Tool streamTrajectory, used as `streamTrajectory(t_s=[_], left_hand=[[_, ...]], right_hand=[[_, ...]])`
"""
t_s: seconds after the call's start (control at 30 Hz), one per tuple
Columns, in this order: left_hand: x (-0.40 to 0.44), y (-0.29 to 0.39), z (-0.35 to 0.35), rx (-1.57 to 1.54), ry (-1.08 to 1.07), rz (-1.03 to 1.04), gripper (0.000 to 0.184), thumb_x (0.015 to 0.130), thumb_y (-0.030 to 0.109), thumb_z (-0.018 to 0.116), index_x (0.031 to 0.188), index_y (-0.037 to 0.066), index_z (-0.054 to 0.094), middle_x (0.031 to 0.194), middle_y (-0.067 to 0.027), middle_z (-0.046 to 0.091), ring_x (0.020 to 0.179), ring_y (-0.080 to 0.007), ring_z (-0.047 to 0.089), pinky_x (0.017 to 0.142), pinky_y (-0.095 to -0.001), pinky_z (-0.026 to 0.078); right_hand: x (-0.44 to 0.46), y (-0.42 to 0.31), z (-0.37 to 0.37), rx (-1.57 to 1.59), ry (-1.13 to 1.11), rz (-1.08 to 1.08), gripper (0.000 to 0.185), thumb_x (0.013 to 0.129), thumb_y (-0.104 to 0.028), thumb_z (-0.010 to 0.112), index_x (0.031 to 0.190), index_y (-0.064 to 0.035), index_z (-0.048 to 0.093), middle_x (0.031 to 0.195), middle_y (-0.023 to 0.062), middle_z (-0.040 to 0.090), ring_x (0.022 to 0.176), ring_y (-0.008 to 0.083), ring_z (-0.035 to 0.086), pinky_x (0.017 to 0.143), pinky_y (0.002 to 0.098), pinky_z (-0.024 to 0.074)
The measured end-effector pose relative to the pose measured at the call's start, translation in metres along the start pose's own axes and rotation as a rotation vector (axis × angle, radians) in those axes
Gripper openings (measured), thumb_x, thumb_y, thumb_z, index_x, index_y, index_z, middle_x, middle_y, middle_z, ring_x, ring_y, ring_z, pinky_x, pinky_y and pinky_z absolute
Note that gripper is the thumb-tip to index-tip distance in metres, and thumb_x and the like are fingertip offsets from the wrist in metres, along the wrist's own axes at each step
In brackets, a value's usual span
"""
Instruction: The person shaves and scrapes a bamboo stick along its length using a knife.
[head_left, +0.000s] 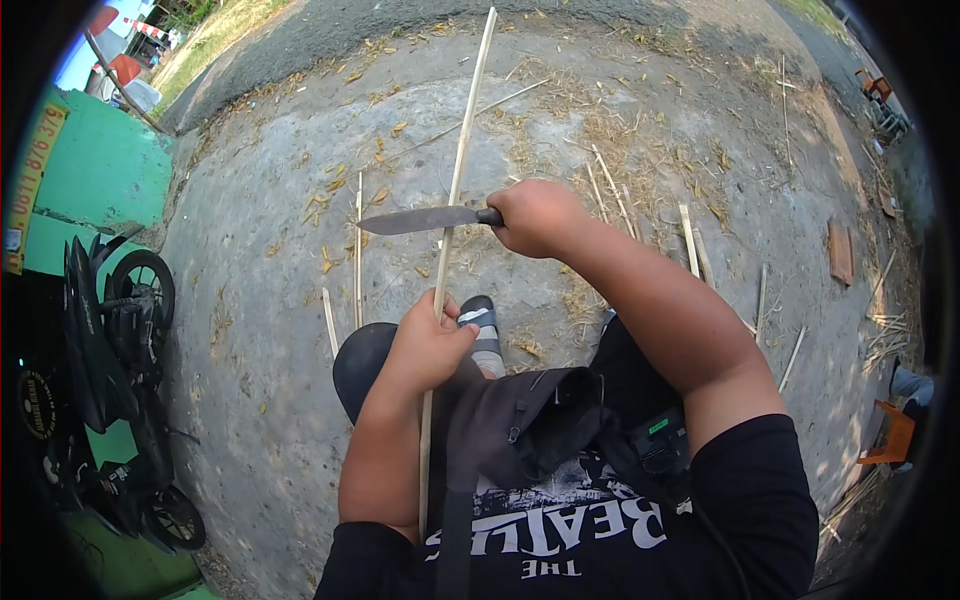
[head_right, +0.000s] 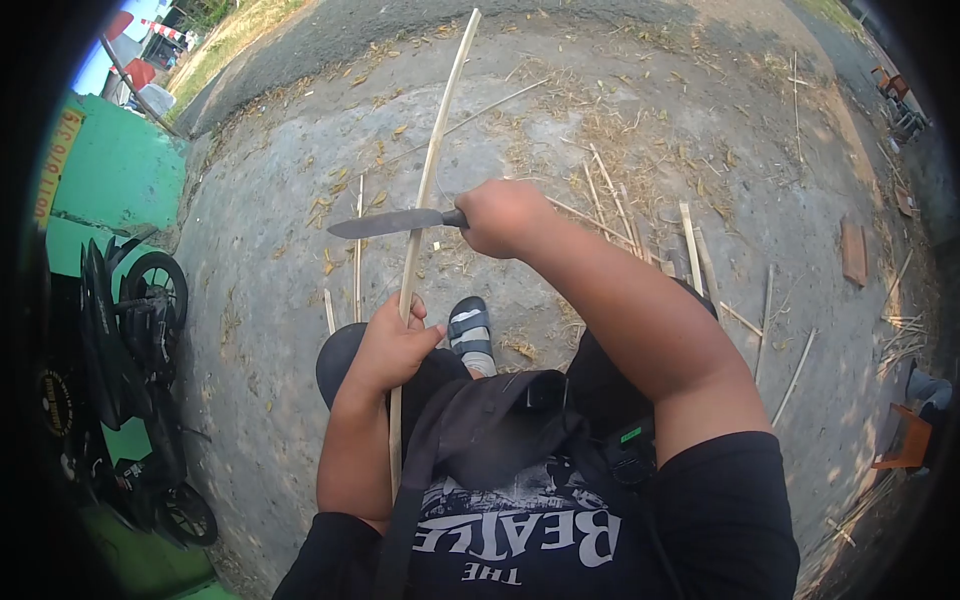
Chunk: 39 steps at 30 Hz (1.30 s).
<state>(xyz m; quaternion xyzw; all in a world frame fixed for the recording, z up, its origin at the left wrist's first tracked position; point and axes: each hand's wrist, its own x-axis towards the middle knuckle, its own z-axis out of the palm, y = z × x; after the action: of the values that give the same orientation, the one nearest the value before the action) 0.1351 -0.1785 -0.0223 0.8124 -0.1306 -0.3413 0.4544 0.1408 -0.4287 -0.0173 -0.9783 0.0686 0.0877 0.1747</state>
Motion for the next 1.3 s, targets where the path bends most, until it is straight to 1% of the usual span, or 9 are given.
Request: streamTrajectory(t_s=[0.13,0.27,0.37,0.5,0.7,0.87,1.0,1.17,1.3], left_hand=[[-0.005,0.007,0.004,0.081,-0.038,0.015,0.033,0.088,0.005,0.078,0.106,0.005,0.05,0.071,0.0051,0.05,0.061,-0.0045,0.047,0.054,-0.0261,0.038],[-0.001,-0.002,0.002,0.037,-0.028,0.011,0.032,0.089,0.005,0.077,0.105,0.005,0.05,0.071,0.0051,0.05,0.06,-0.0043,0.046,0.052,-0.0263,0.037],[-0.006,0.0,0.0,0.074,-0.033,0.03,0.031,0.089,0.005,0.076,0.105,0.005,0.049,0.069,0.0053,0.049,0.059,-0.0043,0.045,0.052,-0.0265,0.037],[-0.007,-0.003,0.0,0.174,-0.045,0.065,0.031,0.089,0.005,0.076,0.105,0.005,0.049,0.066,0.006,0.047,0.058,-0.0042,0.045,0.051,-0.0268,0.036],[-0.009,0.0,0.0,0.203,-0.055,0.097,0.032,0.088,0.006,0.077,0.106,0.004,0.05,0.068,0.0055,0.048,0.058,-0.0044,0.045,0.051,-0.0262,0.037],[-0.004,0.001,0.004,0.102,-0.04,-0.006,0.029,0.087,0.009,0.076,0.103,0.002,0.053,0.066,0.0033,0.051,0.061,-0.0069,0.048,0.057,-0.0288,0.041],[-0.014,0.006,-0.003,0.123,-0.091,0.082,0.03,0.088,0.004,0.074,0.105,0.004,0.05,0.068,0.0055,0.049,0.059,-0.0039,0.045,0.051,-0.0255,0.036],[-0.023,-0.005,-0.012,0.17,-0.101,0.055,0.028,0.088,0.004,0.073,0.104,0.005,0.05,0.067,0.0062,0.048,0.059,-0.0037,0.044,0.053,-0.0257,0.037],[-0.031,-0.001,-0.014,0.188,-0.058,0.06,0.028,0.087,0.005,0.074,0.103,0.004,0.051,0.066,0.0066,0.047,0.058,-0.0037,0.043,0.053,-0.0267,0.037]], right_hand=[[0.016,0.027,-0.002,0.047,0.001,0.095,0.023,0.092,-0.026,0.066,0.108,-0.0142,0.077,0.103,0.0134,0.077,0.1,0.0347,0.075,0.087,0.0495,0.0595],[0.009,0.016,0.002,0.14,0.015,0.081,0.022,0.091,-0.024,0.065,0.107,-0.0143,0.078,0.102,0.0144,0.077,0.1,0.0346,0.075,0.087,0.0488,0.0598],[0.002,0.011,-0.007,0.036,-0.033,0.02,0.024,0.091,-0.024,0.065,0.109,-0.0148,0.078,0.103,0.0144,0.077,0.1,0.0348,0.074,0.087,0.0486,0.0597],[0.012,0.03,-0.003,0.137,-0.014,0.128,0.025,0.091,-0.023,0.065,0.11,-0.0154,0.078,0.105,0.0141,0.077,0.102,0.0349,0.074,0.088,0.0489,0.0596],[0.014,0.034,-0.001,0.111,-0.003,0.088,0.025,0.092,-0.025,0.064,0.109,-0.014,0.078,0.106,0.0146,0.076,0.104,0.0348,0.074,0.09,0.0482,0.0594],[0.023,0.034,0.021,0.213,0.043,0.138,0.024,0.09,-0.026,0.065,0.107,-0.0152,0.078,0.102,0.0129,0.077,0.1,0.0344,0.073,0.087,0.0489,0.0591],[0.012,0.036,0.001,0.096,0.028,0.025,0.022,0.09,-0.027,0.066,0.104,-0.0149,0.078,0.099,0.0125,0.076,0.1,0.0357,0.073,0.086,0.0494,0.0591],[0.007,0.038,0.003,0.162,0.064,0.105,0.022,0.092,-0.027,0.064,0.104,-0.0149,0.078,0.098,0.0142,0.076,0.098,0.0362,0.074,0.085,0.0495,0.0594],[-0.004,0.017,-0.002,0.071,0.068,0.008,0.022,0.093,-0.026,0.063,0.105,-0.0152,0.078,0.101,0.0138,0.078,0.098,0.0356,0.074,0.085,0.0489,0.0599]])
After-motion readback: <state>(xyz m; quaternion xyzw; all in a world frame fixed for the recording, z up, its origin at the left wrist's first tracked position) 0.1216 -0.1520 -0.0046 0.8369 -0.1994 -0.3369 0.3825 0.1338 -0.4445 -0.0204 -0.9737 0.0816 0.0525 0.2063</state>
